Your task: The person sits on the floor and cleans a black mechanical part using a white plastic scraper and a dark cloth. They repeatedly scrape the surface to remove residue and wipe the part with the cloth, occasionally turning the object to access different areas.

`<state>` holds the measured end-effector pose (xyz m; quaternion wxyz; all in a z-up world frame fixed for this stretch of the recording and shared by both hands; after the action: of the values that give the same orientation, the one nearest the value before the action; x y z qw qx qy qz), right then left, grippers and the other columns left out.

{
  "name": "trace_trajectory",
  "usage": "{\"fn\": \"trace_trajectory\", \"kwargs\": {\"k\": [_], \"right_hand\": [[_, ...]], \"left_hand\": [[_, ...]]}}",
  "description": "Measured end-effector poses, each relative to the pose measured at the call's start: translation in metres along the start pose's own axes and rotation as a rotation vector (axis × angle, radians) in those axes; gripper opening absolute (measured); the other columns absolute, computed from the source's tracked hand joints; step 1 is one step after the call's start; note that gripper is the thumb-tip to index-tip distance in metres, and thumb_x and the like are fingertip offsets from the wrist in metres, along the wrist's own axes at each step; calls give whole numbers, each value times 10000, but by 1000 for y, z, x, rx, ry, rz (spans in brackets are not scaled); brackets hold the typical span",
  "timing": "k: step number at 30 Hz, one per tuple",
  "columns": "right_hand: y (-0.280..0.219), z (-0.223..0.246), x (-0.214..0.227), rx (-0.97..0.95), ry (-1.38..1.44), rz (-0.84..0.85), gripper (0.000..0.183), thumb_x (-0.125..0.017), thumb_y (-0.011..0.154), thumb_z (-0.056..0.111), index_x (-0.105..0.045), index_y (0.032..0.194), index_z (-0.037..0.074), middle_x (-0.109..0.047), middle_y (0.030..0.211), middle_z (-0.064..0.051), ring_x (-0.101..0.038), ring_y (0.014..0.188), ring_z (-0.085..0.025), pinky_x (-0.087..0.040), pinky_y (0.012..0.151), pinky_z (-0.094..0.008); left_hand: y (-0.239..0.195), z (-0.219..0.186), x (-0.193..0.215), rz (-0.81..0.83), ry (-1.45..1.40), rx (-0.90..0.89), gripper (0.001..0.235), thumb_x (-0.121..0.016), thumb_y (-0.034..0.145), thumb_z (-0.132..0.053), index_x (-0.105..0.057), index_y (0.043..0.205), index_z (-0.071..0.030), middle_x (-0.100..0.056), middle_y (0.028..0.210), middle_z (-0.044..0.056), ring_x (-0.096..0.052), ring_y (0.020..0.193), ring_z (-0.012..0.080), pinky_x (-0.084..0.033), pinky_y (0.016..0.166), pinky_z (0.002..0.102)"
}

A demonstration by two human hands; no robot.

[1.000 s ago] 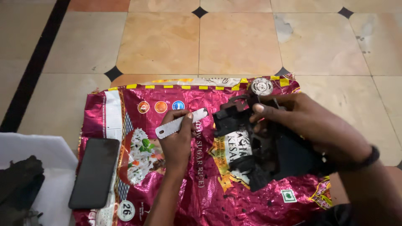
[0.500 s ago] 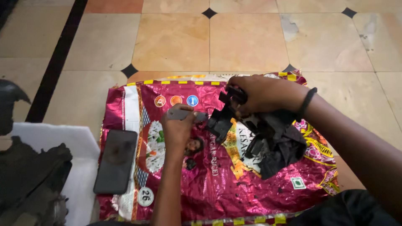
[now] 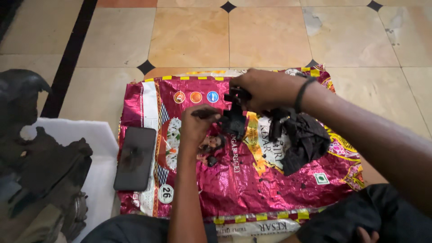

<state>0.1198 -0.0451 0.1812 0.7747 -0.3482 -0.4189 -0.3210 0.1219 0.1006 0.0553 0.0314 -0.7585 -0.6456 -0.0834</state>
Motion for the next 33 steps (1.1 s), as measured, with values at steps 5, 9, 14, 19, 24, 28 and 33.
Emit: {"fn": "trace_trajectory", "kwargs": {"k": [5,9,14,19,24,28,33], "right_hand": [[-1,22,-6,68,-86,0,286,-723,806,155,-645,1069,74,-729,860,-183,-706,834,-389,-542,748,-517],[-1,40,-10,109,-152,-65,236,-701,861,162,-648,1077,82,-700,859,-202,-679,858,-420,-517,756,-546],[-7,45,-11,116,-207,-38,275,-698,802,113,-629,1068,91,-689,835,-188,-673,853,-410,-506,727,-557],[-21,40,-15,137,-213,-53,272,-694,813,113,-597,1064,75,-674,809,-186,-673,822,-414,-511,699,-549],[-22,44,-20,139,-239,-48,272,-687,828,120,-590,1078,75,-677,801,-192,-674,822,-416,-512,706,-550],[-28,48,-17,129,-237,-93,261,-673,863,151,-594,1102,82,-674,821,-201,-671,821,-425,-515,703,-551],[-31,48,-21,44,-279,-65,301,-689,826,163,-586,1097,80,-678,843,-193,-676,837,-424,-527,715,-549]], "left_hand": [[-12,3,8,-57,69,-64,136,-799,791,11,-773,918,-30,-748,788,39,-671,726,106,-527,673,278],[-13,24,15,-35,-73,-54,110,-785,776,23,-742,867,-21,-740,795,30,-678,744,107,-540,701,272],[-20,50,27,-73,-118,175,114,-799,750,42,-751,833,-20,-724,752,39,-659,694,131,-516,649,297],[-24,32,24,-68,-300,28,124,-794,784,35,-745,887,-14,-738,813,27,-676,749,112,-537,709,272],[-34,30,19,-78,-115,-41,101,-779,842,1,-752,938,0,-728,821,42,-662,767,109,-529,702,267],[-37,52,22,-84,-215,-9,30,-737,862,40,-755,867,17,-720,857,49,-667,662,135,-538,521,286],[-34,91,17,-184,-380,265,86,-725,846,47,-692,881,-24,-699,704,100,-649,510,160,-506,410,301]]}}
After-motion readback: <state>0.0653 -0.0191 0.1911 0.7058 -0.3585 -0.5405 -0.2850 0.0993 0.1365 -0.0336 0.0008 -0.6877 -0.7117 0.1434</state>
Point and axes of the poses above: each hand's wrist, its own y-axis towards the middle knuckle, its own x-axis out of the back of the hand, z = x × y, the point moved 10 cm from there along y, towards the middle knuckle
